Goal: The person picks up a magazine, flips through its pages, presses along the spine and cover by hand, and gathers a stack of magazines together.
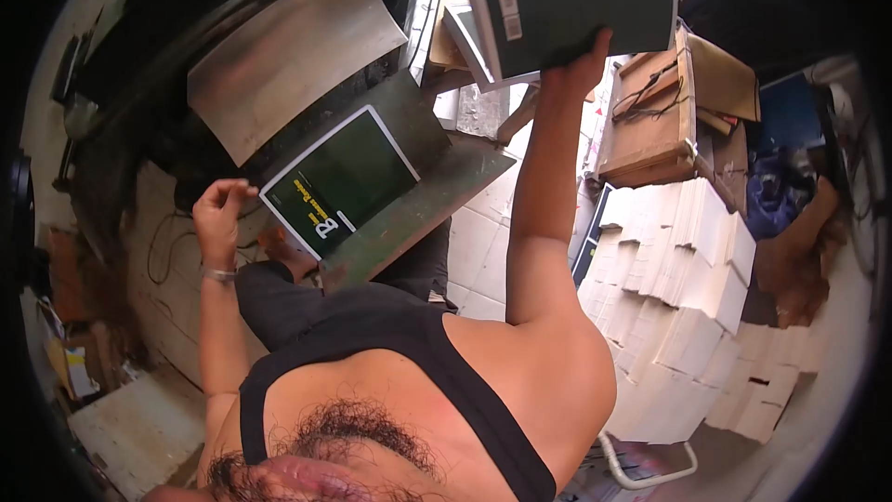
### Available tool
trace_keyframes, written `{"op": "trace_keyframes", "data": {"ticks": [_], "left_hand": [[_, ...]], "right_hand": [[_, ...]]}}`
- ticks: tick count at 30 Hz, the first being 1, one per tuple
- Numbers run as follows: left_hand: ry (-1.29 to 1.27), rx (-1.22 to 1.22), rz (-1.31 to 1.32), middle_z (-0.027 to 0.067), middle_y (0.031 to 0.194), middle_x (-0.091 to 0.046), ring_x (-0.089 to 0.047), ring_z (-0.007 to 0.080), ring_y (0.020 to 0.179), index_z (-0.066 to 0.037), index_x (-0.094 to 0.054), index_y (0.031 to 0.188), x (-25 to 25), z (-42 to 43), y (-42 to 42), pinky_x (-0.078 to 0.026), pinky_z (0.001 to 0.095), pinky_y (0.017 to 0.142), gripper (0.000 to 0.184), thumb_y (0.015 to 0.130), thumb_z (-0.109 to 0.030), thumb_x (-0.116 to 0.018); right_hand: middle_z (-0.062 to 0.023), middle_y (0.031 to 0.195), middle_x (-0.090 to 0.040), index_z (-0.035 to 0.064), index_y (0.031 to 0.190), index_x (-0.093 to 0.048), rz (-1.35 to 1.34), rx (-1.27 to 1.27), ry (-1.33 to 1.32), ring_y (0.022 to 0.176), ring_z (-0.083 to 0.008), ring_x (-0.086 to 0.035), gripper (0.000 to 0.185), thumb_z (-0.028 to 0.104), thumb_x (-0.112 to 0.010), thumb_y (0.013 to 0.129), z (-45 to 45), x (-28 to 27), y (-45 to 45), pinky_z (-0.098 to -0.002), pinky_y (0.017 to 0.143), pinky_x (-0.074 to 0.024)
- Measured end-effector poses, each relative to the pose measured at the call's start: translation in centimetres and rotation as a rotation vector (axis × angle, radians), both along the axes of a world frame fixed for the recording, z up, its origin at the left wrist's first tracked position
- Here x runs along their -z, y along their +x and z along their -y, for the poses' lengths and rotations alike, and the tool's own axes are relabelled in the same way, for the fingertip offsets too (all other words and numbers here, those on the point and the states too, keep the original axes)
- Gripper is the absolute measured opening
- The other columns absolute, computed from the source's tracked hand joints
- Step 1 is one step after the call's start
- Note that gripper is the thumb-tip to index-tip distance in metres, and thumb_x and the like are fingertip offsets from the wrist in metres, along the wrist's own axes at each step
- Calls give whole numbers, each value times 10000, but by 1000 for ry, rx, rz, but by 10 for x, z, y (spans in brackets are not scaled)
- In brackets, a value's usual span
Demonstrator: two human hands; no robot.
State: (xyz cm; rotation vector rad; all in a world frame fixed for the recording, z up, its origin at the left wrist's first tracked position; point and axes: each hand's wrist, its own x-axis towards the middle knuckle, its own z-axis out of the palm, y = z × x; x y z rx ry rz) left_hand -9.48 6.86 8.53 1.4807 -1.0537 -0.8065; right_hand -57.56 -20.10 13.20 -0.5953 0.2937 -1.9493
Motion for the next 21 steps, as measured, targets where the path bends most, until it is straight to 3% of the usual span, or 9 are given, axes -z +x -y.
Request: {"op": "trace_keyframes", "data": {"ticks": [2,6,7,8,9,14,21], "left_hand": [[104,-138,-72,33,880,-743,-647,77,824,-9,-696,948,32,-36,23,-512,241,779,189,1000,-189,-725],[116,-307,-116,24,945,-709,-646,87,896,-37,-652,1001,67,-104,45,-500,239,828,177,1030,-208,-686],[121,-342,-129,19,955,-701,-655,97,922,-42,-648,1018,73,-121,46,-505,241,839,181,1035,-219,-681],[120,-380,-144,15,964,-692,-665,107,949,-48,-644,1035,77,-133,44,-510,243,851,185,1039,-230,-677],[117,-436,-185,17,981,-691,-662,102,947,-46,-641,1046,79,-142,41,-507,239,852,179,1040,-222,-673],[166,-625,-352,18,1027,-683,-662,92,967,-46,-636,1082,85,-167,28,-508,232,860,180,1050,-222,-652],[154,-513,-354,12,1036,-681,-657,83,968,-50,-640,1099,91,-146,29,-504,226,852,207,1052,-251,-650]], "right_hand": [[-115,1362,-632,32,1378,-578,-14,-75,-101,1250,-309,-599,471,392,-439,1107,49,35,-21,-497,1091,-495],[-141,1190,-719,-109,1178,-662,-70,354,695,993,-260,-703,406,262,-679,1016,102,76,-24,-351,914,-602],[-143,1150,-725,-6,1241,-670,-379,535,1019,981,-296,-675,421,352,-671,1019,124,118,-39,-437,867,-570],[-177,1240,-704,-70,1243,-660,-371,429,1190,1100,-246,-686,468,337,-684,1014,111,100,-30,-380,939,-569],[-178,1242,-702,-69,1247,-656,-417,403,1282,1101,-250,-685,470,338,-683,1014,112,97,-26,-386,938,-568],[-186,1254,-691,-64,1266,-640,-469,430,1323,1109,-267,-681,477,340,-680,1015,109,98,-30,-418,931,-566],[-197,1270,-675,-55,1293,-618,-495,440,1343,1118,-292,-676,489,344,-675,1016,95,102,-39,-462,922,-563]]}}
